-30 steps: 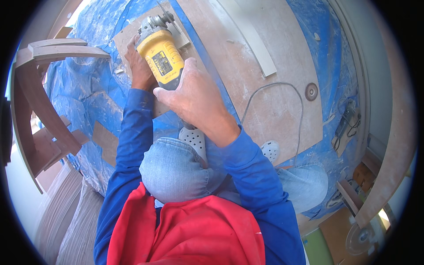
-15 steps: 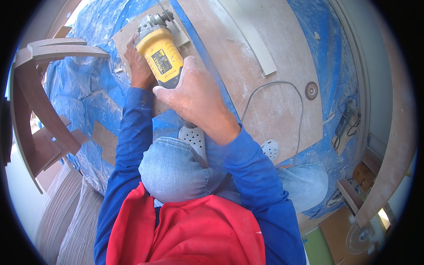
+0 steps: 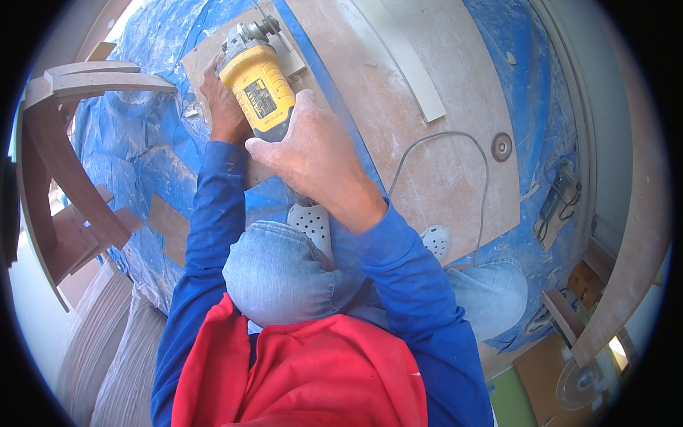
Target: The person marks a small wooden block with a marker, then uses an angle grinder to cut the block while seated on the floor. The person handles the block and grinder directly, and wood dust is visible during cutting.
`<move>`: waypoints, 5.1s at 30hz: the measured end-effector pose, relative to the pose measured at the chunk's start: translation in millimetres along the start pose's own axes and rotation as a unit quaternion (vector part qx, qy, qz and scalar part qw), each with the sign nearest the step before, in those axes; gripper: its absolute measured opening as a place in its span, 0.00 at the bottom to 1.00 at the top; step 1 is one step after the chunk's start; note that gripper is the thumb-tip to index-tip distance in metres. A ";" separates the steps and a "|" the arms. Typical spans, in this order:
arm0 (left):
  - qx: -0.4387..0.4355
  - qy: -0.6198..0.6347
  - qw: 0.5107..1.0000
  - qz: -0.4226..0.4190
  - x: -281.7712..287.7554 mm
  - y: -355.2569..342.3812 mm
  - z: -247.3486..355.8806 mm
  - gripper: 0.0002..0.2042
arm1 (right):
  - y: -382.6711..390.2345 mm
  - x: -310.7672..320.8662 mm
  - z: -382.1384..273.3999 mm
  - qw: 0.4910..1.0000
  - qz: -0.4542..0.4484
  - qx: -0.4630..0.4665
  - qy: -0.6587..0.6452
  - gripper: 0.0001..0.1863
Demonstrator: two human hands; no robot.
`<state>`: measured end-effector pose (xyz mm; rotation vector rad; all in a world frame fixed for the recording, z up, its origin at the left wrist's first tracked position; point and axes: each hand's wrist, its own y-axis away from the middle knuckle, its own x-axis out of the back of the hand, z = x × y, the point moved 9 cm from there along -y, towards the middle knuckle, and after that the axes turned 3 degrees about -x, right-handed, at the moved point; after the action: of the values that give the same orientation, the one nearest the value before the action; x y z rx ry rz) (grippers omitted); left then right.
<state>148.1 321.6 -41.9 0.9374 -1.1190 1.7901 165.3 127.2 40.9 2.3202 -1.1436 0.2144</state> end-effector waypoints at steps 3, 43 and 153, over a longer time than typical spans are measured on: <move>-0.001 0.000 1.000 -0.003 -0.9 -0.1 -0.7 0.27 | 0.0 -0.1 0.2 1.000 -0.003 -0.009 0.002 0.33; -0.003 -0.010 1.000 -0.009 -3.1 -0.7 -2.5 0.29 | -2.9 0.7 0.5 0.998 -0.037 -0.037 0.029 0.39; -0.011 0.002 1.000 0.016 3.2 -4.0 0.6 0.25 | 3.6 -3.0 18.3 1.000 -0.009 -0.019 -0.020 0.32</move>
<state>150.5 322.9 -37.5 0.9079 -1.1543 1.8007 158.9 117.7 25.8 2.3105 -1.1366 0.1386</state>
